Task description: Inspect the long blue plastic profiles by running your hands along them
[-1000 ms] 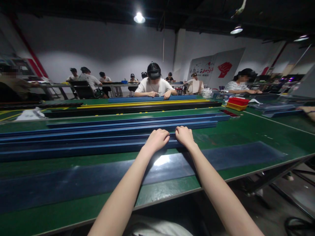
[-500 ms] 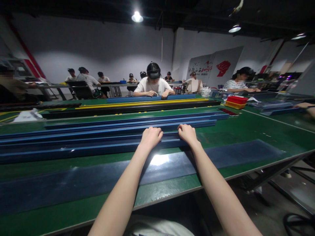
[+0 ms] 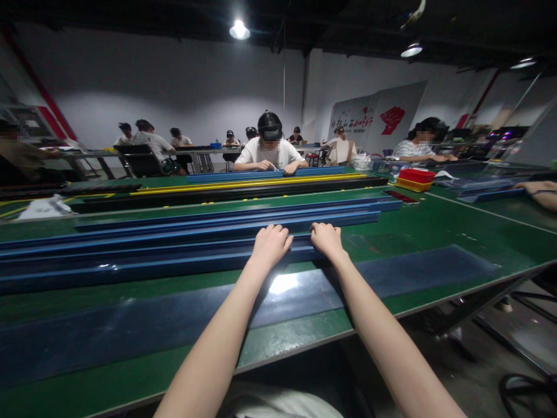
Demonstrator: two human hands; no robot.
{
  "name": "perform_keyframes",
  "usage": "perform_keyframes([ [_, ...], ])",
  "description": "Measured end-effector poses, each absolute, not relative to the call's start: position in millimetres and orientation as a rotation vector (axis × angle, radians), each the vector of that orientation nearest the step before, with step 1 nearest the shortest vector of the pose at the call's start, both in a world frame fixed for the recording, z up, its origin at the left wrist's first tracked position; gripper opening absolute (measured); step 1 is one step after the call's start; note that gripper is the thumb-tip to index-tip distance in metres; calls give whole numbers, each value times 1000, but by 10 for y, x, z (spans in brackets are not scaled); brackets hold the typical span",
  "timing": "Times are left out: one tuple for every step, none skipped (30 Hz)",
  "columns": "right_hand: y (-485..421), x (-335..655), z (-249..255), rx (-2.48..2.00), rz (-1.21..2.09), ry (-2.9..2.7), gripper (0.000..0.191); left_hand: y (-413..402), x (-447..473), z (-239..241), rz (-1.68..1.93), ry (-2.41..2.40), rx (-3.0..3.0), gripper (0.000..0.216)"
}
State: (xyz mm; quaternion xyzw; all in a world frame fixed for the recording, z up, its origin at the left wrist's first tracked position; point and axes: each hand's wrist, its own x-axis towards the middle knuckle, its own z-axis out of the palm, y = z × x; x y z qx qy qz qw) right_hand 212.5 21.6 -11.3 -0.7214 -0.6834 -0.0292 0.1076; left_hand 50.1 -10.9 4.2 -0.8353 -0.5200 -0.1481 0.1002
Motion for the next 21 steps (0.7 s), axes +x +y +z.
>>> perform_keyframes([
  [209, 2096, -116, -2112, -88, -2017, 36, -113, 514, 35, -439, -1468, -2535, 30],
  [202, 2071, -117, -2099, -89, -2024, 36, -118, 526, 29, -432, -1402, -2596, 28],
  [195, 2051, -116, -2086, -89, -2031, 36, -121, 535, 23, -417, -1350, -2643, 27],
  [189, 2038, -114, -2074, -88, -2037, 35, -124, 541, 19, -400, -1319, -2669, 26],
  [184, 2032, -111, -2064, -86, -2041, 35, -125, 545, 16, -382, -1310, -2678, 26],
  [181, 2035, -106, -2057, -84, -2043, 35, -124, 544, 14, -368, -1317, -2680, 27],
  [178, 2045, -99, -2053, -80, -2042, 34, -120, 540, 16, -361, -1332, -2682, 28],
  [178, 2062, -92, -2053, -75, -2037, 34, -115, 531, 20, -363, -1348, -2689, 29],
  [179, 2084, -85, -2055, -71, -2029, 34, -107, 518, 28, -371, -1363, -2700, 30],
  [181, 2109, -79, -2061, -68, -2018, 35, -99, 500, 39, -379, -1378, -2712, 31],
  [184, 2136, -72, -2069, -67, -2005, 35, -91, 479, 52, -386, -1393, -2723, 31],
  [188, 2164, -67, -2078, -67, -1991, 36, -84, 455, 69, -389, -1412, -2728, 31],
  [193, 2191, -62, -2088, -65, -1977, 36, -79, 430, 86, -390, -1436, -2725, 31],
  [198, 2216, -58, -2100, -63, -1963, 36, -76, 406, 105, -391, -1468, -2713, 31],
  [203, 2240, -54, -2110, -58, -1952, 36, -74, 384, 123, -391, -1508, -2691, 32],
  [208, 2260, -50, -2120, -52, -1944, 37, -74, 364, 140, -390, -1557, -2658, 33],
  [213, 2278, -46, -2129, -46, -1937, 37, -76, 349, 155, -389, -1606, -2614, 34],
  [217, 2292, -44, -2137, -41, -1933, 37, -79, 338, 167, -388, -1652, -2564, 35],
  [222, 2302, -42, -2143, -36, -1931, 37, -82, 332, 176, -384, -1690, -2515, 35],
  [226, 2309, -43, -2149, -31, -1932, 37, -86, 331, 182, -378, -1719, -2470, 35],
  [230, 2310, -45, -2153, -26, -1937, 37, -90, 334, 185, -371, -1737, -2432, 34],
])
